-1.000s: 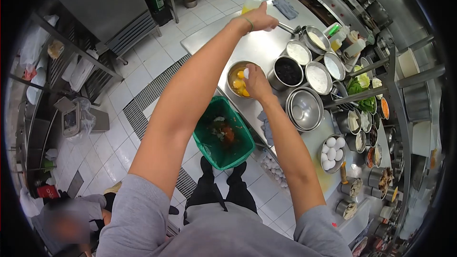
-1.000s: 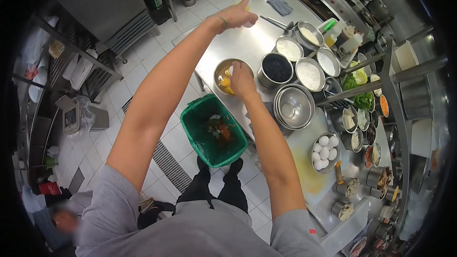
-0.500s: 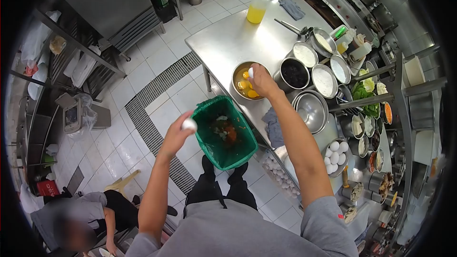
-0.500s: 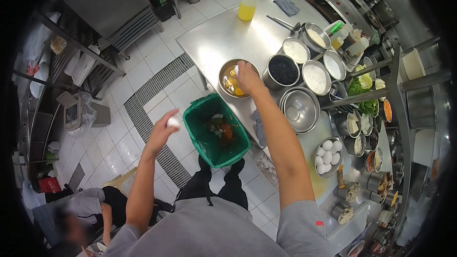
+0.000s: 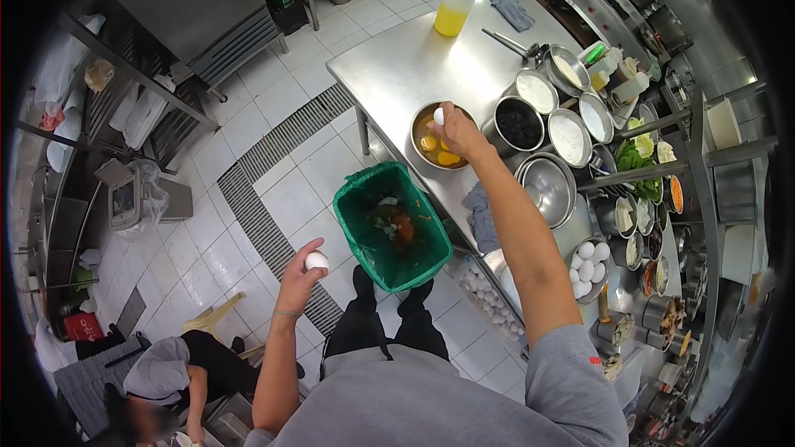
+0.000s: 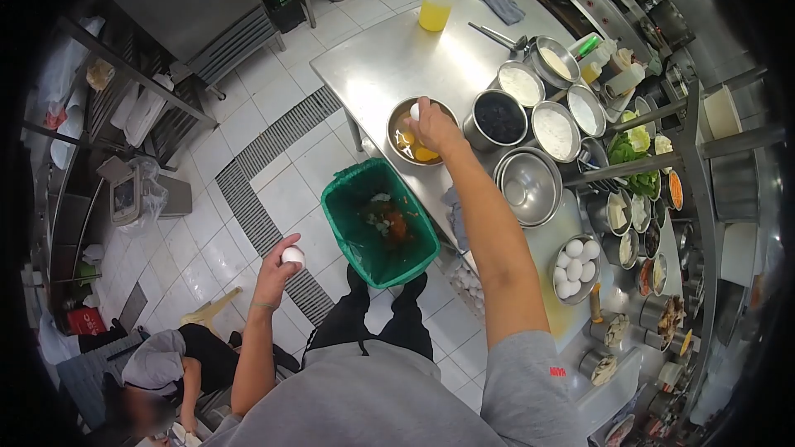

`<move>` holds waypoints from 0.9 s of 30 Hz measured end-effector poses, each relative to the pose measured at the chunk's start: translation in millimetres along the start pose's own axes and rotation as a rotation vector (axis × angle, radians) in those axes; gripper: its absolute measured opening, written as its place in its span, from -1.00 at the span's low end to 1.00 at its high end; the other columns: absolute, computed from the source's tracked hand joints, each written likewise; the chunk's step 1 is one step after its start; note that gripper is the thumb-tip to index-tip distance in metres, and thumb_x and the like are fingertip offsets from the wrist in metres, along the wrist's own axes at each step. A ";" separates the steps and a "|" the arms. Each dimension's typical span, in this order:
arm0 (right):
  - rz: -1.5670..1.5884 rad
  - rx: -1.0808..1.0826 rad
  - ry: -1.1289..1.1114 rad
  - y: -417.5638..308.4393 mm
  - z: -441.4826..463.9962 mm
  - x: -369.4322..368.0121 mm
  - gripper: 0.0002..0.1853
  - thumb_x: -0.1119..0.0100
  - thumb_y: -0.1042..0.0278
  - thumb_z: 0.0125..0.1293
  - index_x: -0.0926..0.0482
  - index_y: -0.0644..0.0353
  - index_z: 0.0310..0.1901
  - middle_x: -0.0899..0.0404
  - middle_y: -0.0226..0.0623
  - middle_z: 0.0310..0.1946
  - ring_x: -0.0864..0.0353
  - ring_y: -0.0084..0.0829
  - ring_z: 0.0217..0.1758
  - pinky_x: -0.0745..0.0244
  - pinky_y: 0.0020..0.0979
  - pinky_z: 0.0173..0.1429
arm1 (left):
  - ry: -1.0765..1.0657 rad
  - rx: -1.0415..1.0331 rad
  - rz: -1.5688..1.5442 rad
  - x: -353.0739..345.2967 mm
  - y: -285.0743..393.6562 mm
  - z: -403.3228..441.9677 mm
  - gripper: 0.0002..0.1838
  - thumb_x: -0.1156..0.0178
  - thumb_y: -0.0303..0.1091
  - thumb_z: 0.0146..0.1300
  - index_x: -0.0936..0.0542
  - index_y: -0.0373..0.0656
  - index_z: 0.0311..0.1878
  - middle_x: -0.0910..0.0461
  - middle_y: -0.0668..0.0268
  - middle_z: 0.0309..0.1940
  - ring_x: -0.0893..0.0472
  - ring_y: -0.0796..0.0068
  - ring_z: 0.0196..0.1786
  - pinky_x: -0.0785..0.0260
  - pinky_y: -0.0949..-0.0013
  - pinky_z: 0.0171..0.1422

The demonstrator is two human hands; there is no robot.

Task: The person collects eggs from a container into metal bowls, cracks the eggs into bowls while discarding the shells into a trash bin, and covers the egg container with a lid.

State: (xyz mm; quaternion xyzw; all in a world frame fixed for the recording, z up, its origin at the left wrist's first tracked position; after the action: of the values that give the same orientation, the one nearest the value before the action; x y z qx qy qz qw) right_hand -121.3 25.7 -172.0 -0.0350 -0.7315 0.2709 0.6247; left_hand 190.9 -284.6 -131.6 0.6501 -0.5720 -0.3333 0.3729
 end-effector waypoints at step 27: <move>0.604 -0.012 0.000 -89.7 -158.8 -113.4 -0.29 -0.34 0.37 0.11 -0.29 0.21 0.31 -0.38 0.06 0.18 -0.43 0.02 0.24 -0.35 -0.14 0.33 | 0.048 -0.171 -0.073 -48.9 36.1 23.7 -0.54 -0.40 -0.61 0.09 -0.38 -0.19 -0.01 -0.52 0.32 -0.18 -0.56 0.57 -0.18 -0.45 0.55 -0.09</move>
State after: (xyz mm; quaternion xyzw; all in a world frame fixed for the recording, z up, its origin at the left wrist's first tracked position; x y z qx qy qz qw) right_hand 77.3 -38.8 -222.5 -0.2547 -0.6894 0.4403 0.5157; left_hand 146.6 -241.0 -111.8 0.6441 -0.5085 -0.3784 0.4282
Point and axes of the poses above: each hand's wrist, its own z-axis towards the middle knuckle, its own x-axis out of the back of the hand, y = z × x, the point moved 1 cm from there along z, towards the middle knuckle
